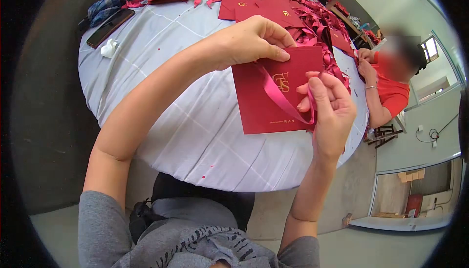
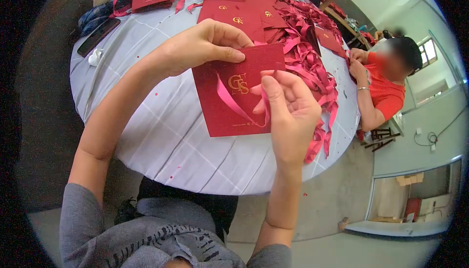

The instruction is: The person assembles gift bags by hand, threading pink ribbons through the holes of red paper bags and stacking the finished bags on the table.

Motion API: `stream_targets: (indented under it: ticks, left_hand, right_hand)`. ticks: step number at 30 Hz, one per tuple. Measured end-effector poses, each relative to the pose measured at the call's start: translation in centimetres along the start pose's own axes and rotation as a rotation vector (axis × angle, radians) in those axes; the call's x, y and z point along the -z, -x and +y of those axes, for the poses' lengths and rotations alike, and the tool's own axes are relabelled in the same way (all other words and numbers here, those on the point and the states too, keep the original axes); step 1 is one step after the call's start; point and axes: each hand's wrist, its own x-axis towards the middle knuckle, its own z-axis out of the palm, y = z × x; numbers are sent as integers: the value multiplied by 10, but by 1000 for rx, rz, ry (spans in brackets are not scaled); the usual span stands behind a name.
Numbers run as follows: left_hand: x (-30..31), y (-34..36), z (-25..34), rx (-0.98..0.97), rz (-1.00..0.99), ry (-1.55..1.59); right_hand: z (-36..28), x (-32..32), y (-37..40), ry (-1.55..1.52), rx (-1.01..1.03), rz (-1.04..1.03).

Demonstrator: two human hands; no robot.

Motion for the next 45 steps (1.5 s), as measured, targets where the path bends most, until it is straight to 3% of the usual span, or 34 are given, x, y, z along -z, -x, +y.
stream_targets:
  ticks: [7, 17, 23, 31, 34, 36, 39, 42, 45]
  left_hand:
    - [-5, 3, 5, -10, 19, -46]
    - [-16, 9, 8, -258, 59, -254]
    - [-32, 17, 16, -329, 159, -345]
    - [-42, 20, 13, -429, 212, -612]
    - [-44, 19, 7, -584, 225, -743]
    - [-44, 18, 6, -588, 216, -727]
    - [-43, 18, 7, -583, 193, -729]
    - [-44, 20, 8, -587, 165, -767]
    - [-44, 20, 6, -574, 155, -795]
  right_hand:
    - [3, -9, -5, 200, -59, 9]
    - [5, -8, -6, 368, 125, 35]
    - [-11, -4, 1, 745, 244, -8]
    - [-13, 2, 0, 910, 313, -88]
    - [-12, 5, -4, 871, 256, -139]
    - [-11, 10, -9, 832, 239, -143]
    - [-5, 18, -17, 515, 65, -271]
    - [1, 25, -24, 425, -62, -340]
    - [8, 20, -22, 454, -1, -305]
